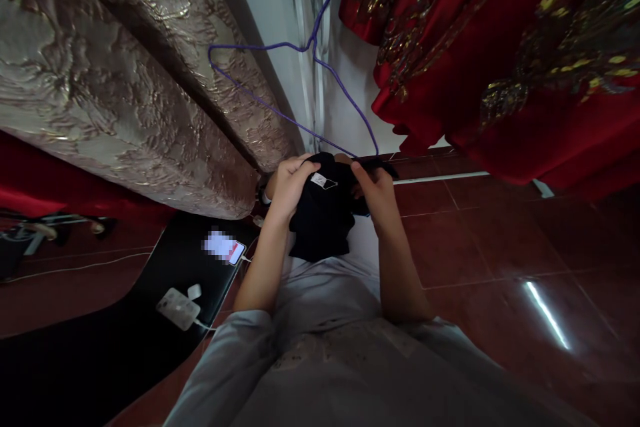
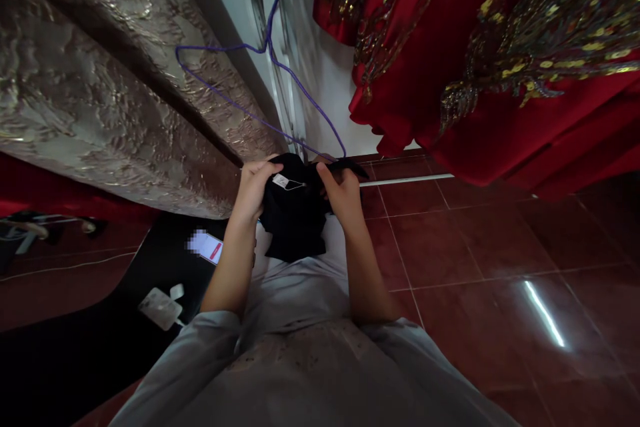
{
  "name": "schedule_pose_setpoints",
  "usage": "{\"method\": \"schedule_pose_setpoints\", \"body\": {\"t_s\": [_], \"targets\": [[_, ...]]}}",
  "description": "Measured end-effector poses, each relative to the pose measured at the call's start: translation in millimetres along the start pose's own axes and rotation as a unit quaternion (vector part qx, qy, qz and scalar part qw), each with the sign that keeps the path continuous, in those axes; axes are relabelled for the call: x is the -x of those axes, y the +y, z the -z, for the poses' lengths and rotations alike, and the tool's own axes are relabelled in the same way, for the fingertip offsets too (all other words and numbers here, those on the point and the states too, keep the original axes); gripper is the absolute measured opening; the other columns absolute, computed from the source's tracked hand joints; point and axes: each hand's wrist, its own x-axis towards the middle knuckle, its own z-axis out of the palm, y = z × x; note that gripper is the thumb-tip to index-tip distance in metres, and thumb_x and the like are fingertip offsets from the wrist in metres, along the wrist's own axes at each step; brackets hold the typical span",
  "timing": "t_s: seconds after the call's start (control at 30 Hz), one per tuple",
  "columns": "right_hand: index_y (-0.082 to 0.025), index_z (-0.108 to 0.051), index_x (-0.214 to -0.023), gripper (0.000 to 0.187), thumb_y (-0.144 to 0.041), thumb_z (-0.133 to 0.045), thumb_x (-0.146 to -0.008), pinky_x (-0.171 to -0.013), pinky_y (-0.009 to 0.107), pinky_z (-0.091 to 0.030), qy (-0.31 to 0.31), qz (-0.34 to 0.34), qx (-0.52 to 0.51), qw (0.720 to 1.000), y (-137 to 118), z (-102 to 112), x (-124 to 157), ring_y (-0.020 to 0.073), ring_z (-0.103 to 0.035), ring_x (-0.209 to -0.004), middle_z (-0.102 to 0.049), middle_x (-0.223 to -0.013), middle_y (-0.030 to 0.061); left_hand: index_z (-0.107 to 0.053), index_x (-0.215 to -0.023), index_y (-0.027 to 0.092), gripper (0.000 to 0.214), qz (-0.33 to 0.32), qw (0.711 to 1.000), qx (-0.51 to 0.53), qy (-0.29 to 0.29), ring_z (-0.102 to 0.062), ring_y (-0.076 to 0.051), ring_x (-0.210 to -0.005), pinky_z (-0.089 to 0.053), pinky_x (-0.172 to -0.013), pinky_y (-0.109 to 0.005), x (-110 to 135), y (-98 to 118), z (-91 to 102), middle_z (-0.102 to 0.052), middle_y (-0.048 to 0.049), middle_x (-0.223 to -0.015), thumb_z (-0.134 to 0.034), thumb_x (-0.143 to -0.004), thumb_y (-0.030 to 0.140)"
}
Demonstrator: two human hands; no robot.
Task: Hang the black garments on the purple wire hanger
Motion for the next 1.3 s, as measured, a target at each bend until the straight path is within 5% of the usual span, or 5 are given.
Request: {"method": "schedule_pose_setpoints", "body": {"t_s": [0.17,0.33,0.63,0.87,1.3], "targets": [[-0.021,-0.044,-0.055,0.037,-0.032,-0.065,-0.083,-0.040,0.022,-0.028,0.038,-0.040,0.107,0.993,28.3,35.3,-6.7,0.0083,-0.040,-0.045,-0.041,-0.048,-0.0054,-0.070,-0.061,0.018,0.024,0.084,0.994,-0.007,-0.064,-0.056,-0.012,-0.066,-0.040,-0.058,-0.024,6.5,-10.5,4.1,-0.064,-0.0007,-0.074,-0.076,-0.079,0.033],[-0.018,-0.061,-0.064,0.036,-0.046,-0.068,-0.085,-0.043,0.025,-0.035,-0.186,-0.099,0.207,0.955,23.9,57.0,4.6,0.0124,-0.053,-0.046,-0.057,-0.053,0.0005,-0.072,-0.066,0.017,0.027,0.099,0.990,0.051,-0.083,-0.058,-0.013,-0.067,-0.041,-0.059,-0.025,11.3,-19.2,-11.7,-0.066,-0.0019,-0.074,-0.076,-0.081,0.038],[-0.019,-0.062,-0.121,0.066,-0.042,-0.088,-0.065,-0.070,0.036,-0.050,-0.045,0.107,0.263,0.958,-27.5,30.4,40.1,0.0207,-0.059,-0.083,-0.063,-0.108,0.0103,-0.053,-0.060,0.019,0.040,-0.073,0.992,-0.103,-0.001,-0.055,-0.018,-0.074,-0.045,-0.072,-0.033,25.5,10.9,-11.7,-0.055,-0.0033,-0.074,-0.058,-0.098,0.031],[-0.023,-0.073,-0.122,0.044,-0.050,-0.074,-0.087,-0.080,0.037,-0.058,-0.263,0.033,0.175,0.948,-56.7,24.3,60.5,0.0223,-0.072,-0.091,-0.075,-0.110,0.0081,-0.054,-0.055,0.019,0.044,-0.101,0.968,-0.231,-0.009,-0.055,-0.019,-0.083,-0.045,-0.080,-0.036,44.8,29.3,-1.2,-0.055,-0.0051,-0.082,-0.055,-0.099,0.024],[-0.024,-0.070,-0.107,0.030,-0.040,-0.076,-0.083,-0.085,0.031,-0.058,-0.368,0.011,-0.015,0.930,-69.2,-27.2,58.6,0.0197,-0.068,-0.102,-0.072,-0.105,0.0033,-0.063,-0.120,0.023,0.066,-0.048,0.947,-0.048,-0.314,-0.067,-0.029,-0.116,-0.051,-0.106,-0.045,30.8,41.6,23.8,-0.074,-0.0125,-0.108,-0.033,-0.098,0.077]]}}
